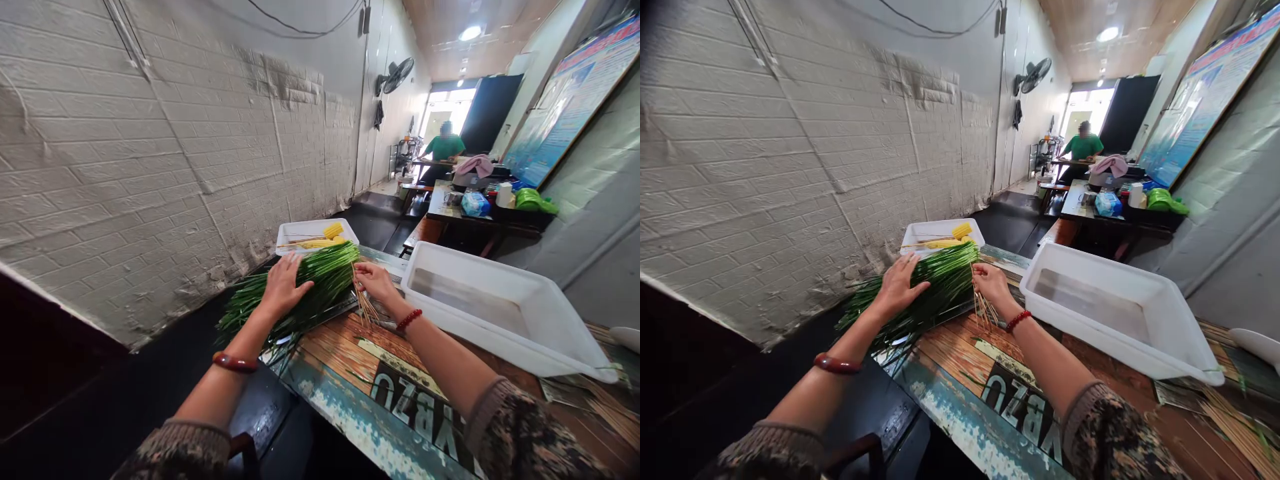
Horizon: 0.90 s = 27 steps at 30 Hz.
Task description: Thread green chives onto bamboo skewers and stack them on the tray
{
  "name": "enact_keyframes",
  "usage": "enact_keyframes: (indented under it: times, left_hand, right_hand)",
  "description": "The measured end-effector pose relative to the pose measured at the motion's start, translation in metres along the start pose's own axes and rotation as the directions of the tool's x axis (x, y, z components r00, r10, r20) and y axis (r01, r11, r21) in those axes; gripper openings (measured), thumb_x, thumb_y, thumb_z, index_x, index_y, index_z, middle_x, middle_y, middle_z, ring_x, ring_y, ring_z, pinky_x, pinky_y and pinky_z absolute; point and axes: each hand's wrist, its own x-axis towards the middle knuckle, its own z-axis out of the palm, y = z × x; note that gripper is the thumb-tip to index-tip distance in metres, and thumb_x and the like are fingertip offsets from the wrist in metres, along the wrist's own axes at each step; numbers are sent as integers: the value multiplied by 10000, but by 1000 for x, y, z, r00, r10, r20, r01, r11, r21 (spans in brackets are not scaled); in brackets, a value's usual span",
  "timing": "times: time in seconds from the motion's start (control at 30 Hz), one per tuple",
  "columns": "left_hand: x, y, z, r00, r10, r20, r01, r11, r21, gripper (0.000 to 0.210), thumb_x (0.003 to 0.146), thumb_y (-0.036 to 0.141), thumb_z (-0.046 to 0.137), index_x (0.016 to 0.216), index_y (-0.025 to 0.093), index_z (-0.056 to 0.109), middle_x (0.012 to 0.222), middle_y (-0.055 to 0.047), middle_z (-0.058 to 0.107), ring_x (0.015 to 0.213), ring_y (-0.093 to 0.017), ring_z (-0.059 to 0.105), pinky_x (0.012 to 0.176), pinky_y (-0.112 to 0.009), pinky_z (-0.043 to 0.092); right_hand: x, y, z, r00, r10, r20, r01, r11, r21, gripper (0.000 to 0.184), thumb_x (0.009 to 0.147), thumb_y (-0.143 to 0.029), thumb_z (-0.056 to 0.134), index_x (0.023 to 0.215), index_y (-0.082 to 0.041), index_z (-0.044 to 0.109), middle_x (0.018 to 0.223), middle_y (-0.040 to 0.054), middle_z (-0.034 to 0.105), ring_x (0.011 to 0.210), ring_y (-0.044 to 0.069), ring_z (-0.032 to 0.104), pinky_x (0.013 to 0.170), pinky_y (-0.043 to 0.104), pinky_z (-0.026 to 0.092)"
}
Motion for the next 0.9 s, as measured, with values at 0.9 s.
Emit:
enact_keyframes:
  times: [0.9]
  left_hand:
    - [35, 34, 10, 989, 20, 148, -31, 997, 71, 1018, 739, 559, 682, 1534, 144, 199, 1573, -219, 275, 1430, -399, 291, 1137, -564, 230]
  right_hand:
    - [-173, 53, -127, 929, 116, -351, -85, 991, 102, 375, 804, -511, 652, 926, -161, 705, 894, 78, 722, 816, 203, 656, 721, 316, 505]
